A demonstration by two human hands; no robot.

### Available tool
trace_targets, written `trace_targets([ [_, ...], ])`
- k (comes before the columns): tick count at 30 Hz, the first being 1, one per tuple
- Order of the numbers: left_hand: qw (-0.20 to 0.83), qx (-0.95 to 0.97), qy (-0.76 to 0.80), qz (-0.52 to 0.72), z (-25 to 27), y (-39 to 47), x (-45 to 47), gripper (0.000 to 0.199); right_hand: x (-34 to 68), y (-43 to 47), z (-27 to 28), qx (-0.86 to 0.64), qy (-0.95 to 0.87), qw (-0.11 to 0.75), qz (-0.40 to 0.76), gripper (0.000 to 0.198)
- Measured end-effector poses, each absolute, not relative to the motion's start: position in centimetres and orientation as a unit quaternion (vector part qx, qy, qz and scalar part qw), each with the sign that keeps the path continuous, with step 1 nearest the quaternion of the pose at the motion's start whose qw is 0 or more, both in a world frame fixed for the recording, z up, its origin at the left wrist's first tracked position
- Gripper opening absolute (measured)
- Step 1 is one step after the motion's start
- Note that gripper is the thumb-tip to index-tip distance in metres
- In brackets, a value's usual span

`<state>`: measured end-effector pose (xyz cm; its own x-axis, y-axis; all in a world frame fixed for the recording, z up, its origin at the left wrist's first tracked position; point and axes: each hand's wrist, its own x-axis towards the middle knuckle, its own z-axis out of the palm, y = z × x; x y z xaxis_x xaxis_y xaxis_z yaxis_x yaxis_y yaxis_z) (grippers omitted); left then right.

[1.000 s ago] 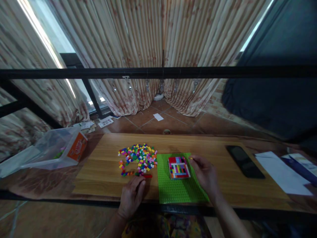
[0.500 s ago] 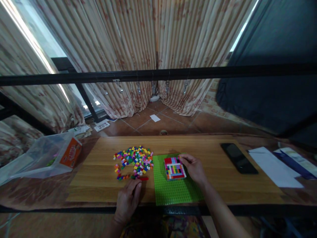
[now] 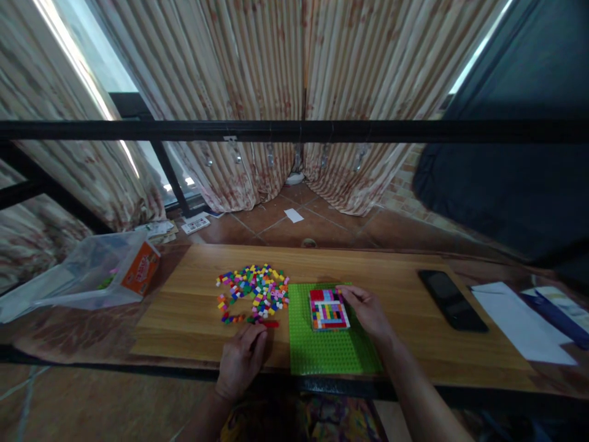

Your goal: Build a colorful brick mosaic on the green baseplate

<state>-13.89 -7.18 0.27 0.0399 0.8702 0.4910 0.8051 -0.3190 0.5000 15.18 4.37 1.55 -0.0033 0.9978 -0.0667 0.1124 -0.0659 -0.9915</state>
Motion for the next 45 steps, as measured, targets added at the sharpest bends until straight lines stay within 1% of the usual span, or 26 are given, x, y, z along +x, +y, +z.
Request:
trace_targets([
  [7,0.073,0.724,0.585,0.358,0.4,-7.3,-13.9,0.015,14.8,4.5,1.8,-0.554,-0.477,0.469,0.495,0.043],
  [14,0.085,0.722,0.586,0.358,-0.1,-7.2,-14.0,0.013,15.0,4.6,2.0,-0.542,-0.477,0.449,0.526,0.043],
  [30,0.088,0.721,0.592,0.348,-0.3,-7.3,-14.0,0.015,15.1,5.0,1.9,-0.56,-0.52,0.408,0.5,0.045],
  [38,0.087,0.723,0.588,0.353,-0.4,-7.2,-14.0,0.016,14.8,5.2,2.2,-0.565,-0.539,0.404,0.476,0.045],
  [42,0.086,0.721,0.592,0.349,0.1,-7.2,-14.0,0.016,14.7,4.9,2.2,-0.558,-0.544,0.417,0.468,0.047],
  [45,0.103,0.724,0.594,0.336,0.9,-7.8,-13.4,0.015,14.8,4.2,1.9,-0.546,-0.513,0.449,0.486,0.056],
])
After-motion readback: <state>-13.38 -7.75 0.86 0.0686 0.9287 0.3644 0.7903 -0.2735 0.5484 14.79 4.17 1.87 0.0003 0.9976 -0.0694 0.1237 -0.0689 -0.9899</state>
